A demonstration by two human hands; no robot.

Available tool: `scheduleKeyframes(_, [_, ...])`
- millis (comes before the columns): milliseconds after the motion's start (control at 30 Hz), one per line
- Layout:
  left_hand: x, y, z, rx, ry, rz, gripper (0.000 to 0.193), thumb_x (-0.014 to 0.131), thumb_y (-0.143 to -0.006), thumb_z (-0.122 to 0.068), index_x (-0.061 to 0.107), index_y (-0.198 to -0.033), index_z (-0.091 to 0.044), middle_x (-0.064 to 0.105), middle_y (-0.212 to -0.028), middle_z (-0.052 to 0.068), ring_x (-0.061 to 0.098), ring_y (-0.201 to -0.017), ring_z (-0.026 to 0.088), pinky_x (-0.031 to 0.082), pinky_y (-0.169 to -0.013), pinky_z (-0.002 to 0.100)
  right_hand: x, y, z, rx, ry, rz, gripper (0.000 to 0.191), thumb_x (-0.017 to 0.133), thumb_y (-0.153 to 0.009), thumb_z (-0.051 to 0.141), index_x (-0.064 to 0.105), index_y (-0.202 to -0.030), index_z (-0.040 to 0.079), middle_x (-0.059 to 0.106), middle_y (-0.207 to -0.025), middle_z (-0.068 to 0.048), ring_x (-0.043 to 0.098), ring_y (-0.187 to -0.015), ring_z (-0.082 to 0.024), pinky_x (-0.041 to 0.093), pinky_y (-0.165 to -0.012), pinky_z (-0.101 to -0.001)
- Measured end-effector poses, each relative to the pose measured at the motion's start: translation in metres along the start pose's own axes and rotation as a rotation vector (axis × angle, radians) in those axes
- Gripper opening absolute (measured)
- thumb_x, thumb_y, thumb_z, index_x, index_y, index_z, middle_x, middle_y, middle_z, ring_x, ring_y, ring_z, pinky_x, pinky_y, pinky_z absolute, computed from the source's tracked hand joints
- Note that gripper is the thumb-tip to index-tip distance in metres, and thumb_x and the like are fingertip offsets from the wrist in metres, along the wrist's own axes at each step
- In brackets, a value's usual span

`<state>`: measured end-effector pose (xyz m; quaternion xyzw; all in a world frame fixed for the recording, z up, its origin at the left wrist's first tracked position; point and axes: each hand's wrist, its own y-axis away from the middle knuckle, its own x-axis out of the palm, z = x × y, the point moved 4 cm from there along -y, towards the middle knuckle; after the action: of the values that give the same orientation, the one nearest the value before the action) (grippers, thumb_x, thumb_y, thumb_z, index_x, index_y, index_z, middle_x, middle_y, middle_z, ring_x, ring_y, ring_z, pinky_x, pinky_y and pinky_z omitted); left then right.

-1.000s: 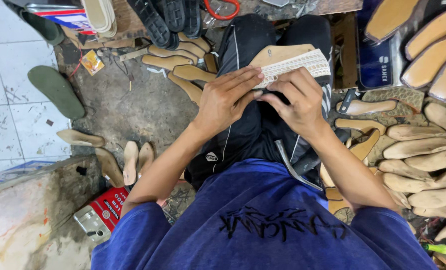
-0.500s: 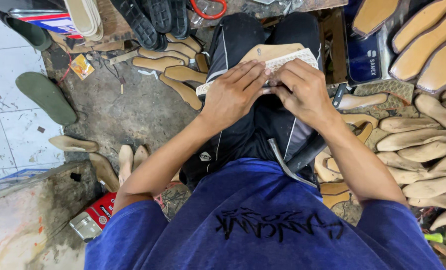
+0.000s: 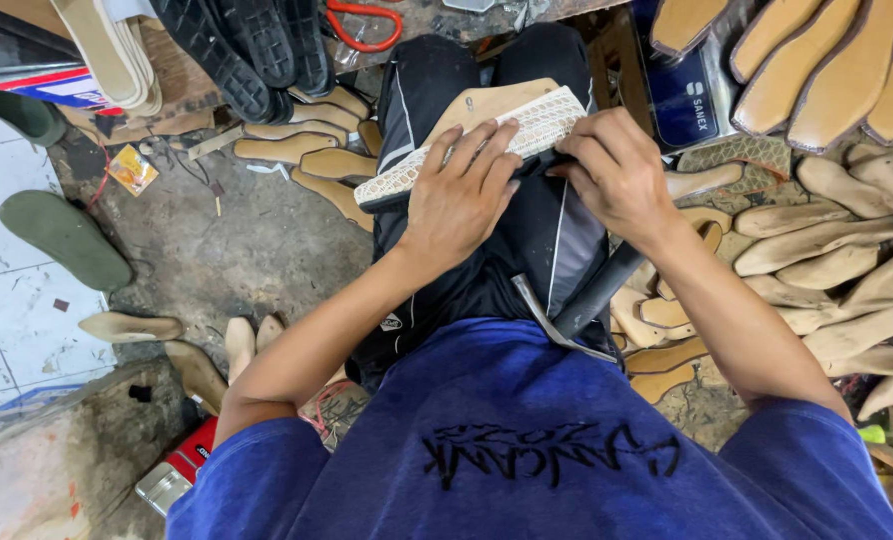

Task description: The person uses a curved metal tool to press and shape the edge of a shoe sole onto a shoe last. They repeatedly bend the sole edge, inspect the fit, and adjust the sole by hand to ensure it conforms to the last's contour.

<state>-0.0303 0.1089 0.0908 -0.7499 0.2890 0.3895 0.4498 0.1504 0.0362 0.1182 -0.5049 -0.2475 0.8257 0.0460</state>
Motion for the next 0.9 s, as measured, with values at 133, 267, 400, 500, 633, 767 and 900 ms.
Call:
scheduleKeyframes(133, [0.017,-0.005,0.001,-0.022,-0.043,0.003,0.033,0.077,-0.089,-0.028,0.061,-0.109,-0.006,0.061,-0.140,0.010,0.056,-0.129,0.027,0.043,-0.108,0.044,0.006,0.000,-0.003,0.025,-0.015,0.080,0.038,0.081,-0.072,-0.007,0.063,-0.104,-0.001,0.058,-0.102,-0.015,0.058,-0.099,-0.035,0.052,-0.084,-0.0443])
scheduleKeyframes(267, [0.021,-0.008,0.003,0.005,-0.028,-0.057,0.032,0.078,-0.090,-0.028,0.060,-0.105,-0.006,0.064,-0.137,0.011,0.059,-0.125,0.027,0.045,-0.104,0.043,0.001,-0.012,-0.007,-0.052,0.057,0.165,0.036,0.077,-0.065,-0.009,0.059,-0.095,0.001,0.056,-0.096,-0.014,0.057,-0.096,-0.035,0.051,-0.084,-0.0456])
scheduleKeyframes(400, [0.018,-0.008,0.006,0.009,-0.009,-0.139,0.027,0.077,-0.093,-0.025,0.062,-0.103,-0.005,0.066,-0.132,0.012,0.064,-0.119,0.028,0.049,-0.101,0.043,-0.007,-0.027,-0.006,-0.101,0.009,0.174,0.038,0.078,-0.062,-0.005,0.060,-0.096,0.001,0.057,-0.098,-0.013,0.057,-0.100,-0.036,0.052,-0.087,-0.0465])
scheduleKeyframes(500, [0.013,-0.010,0.008,-0.036,0.066,-0.166,0.023,0.077,-0.093,-0.023,0.063,-0.100,-0.006,0.069,-0.128,0.011,0.067,-0.115,0.028,0.052,-0.097,0.042,-0.009,-0.035,-0.010,-0.029,-0.038,0.246,0.038,0.082,-0.066,-0.003,0.061,-0.098,0.001,0.058,-0.102,-0.012,0.058,-0.103,-0.035,0.052,-0.083,-0.0428])
scheduleKeyframes(633, [0.008,-0.017,0.006,-0.129,0.150,-0.191,0.022,0.079,-0.091,-0.021,0.064,-0.099,-0.007,0.072,-0.124,0.010,0.068,-0.110,0.027,0.053,-0.093,0.041,-0.012,-0.043,-0.025,0.055,-0.079,0.310,0.038,0.090,-0.064,0.008,0.064,-0.093,0.004,0.065,-0.109,-0.011,0.062,-0.103,-0.033,0.053,-0.082,-0.0425])
scheduleKeyframes(767, [0.007,-0.022,0.007,-0.239,0.210,-0.178,0.030,0.081,-0.090,-0.023,0.070,-0.110,-0.003,0.072,-0.112,0.006,0.068,-0.108,0.028,0.054,-0.091,0.043,-0.014,-0.046,-0.040,0.156,-0.198,0.286,0.064,0.093,-0.068,0.021,0.070,-0.123,-0.002,0.069,-0.117,-0.014,0.066,-0.110,-0.032,0.055,-0.093,-0.0415])
scheduleKeyframes(900, [0.009,-0.023,0.008,-0.220,0.244,-0.205,0.024,0.081,-0.090,-0.025,0.066,-0.099,-0.007,0.073,-0.116,0.007,0.069,-0.107,0.025,0.054,-0.090,0.042,-0.011,-0.050,-0.040,0.069,-0.244,0.325,0.054,0.092,-0.074,0.026,0.075,-0.121,0.003,0.075,-0.120,-0.012,0.070,-0.112,-0.030,0.056,-0.097,-0.0386])
